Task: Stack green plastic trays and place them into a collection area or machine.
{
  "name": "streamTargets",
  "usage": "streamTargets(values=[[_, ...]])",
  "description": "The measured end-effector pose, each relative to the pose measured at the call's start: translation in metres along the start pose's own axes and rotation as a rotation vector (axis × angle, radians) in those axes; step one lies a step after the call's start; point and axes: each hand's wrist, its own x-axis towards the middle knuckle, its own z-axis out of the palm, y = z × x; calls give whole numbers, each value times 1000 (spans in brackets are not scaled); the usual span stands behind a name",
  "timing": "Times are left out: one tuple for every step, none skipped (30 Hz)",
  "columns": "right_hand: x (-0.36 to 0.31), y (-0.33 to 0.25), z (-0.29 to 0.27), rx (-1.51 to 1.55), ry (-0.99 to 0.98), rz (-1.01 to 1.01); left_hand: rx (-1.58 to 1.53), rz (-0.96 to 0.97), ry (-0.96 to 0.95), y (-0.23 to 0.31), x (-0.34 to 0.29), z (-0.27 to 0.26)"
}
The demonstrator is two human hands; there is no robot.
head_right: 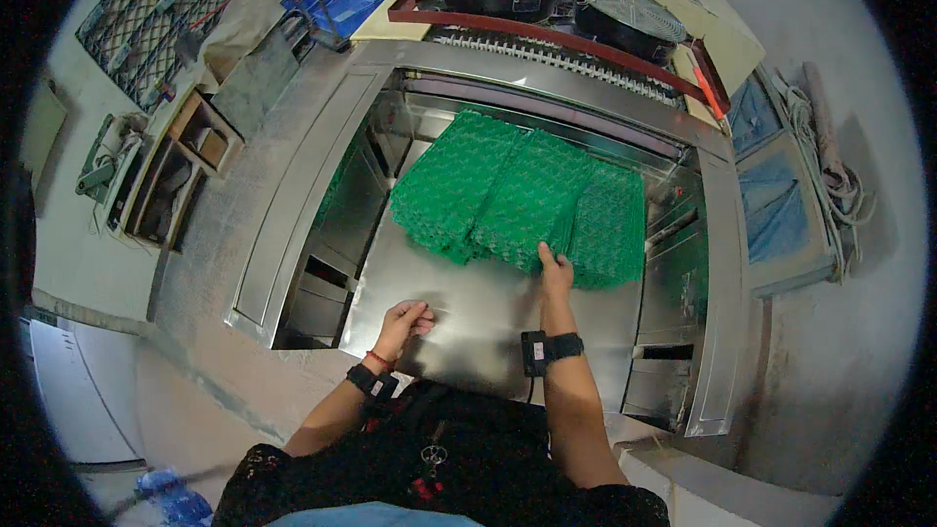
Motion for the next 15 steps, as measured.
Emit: streamTargets(values=[[-10,3,4,159,-107,105,24,7,24,2,-2,-8],[-18,2,-4,318,-192,193,41,14,21,3,0,-6],[-31,0,-6,475,-280,295,43,-5,35,0,0,-10],[-40,-3,-2,528,-287,288,45,-23,51,-2,0,-14],[-56,-16,8,582,-292,274,46,-38,59,-3,1,-14],[-62,-23,15,642,-298,258,25,-46,47,-3,2,-12],[-57,-26,18,641,-273,254,4,-55,37,-4,1,-10],[-52,-27,22,643,-248,251,-14,-62,27,-5,0,-10],[-50,-28,25,645,-224,248,-15,-61,25,-6,-1,-11],[-49,-27,24,648,-261,179,-15,-60,22,-7,-2,-12],[-54,-29,28,642,-303,118,-23,-61,31,-9,-3,-14],[-57,-30,30,637,-345,58,-23,-62,41,-11,-3,-15],[-54,-30,33,628,-341,112,-24,-62,50,-12,-3,-17],[-46,-29,29,624,-328,154,-21,-62,45,-12,-2,-14],[-39,-26,26,621,-315,196,-13,-68,49,-12,-2,-11]])
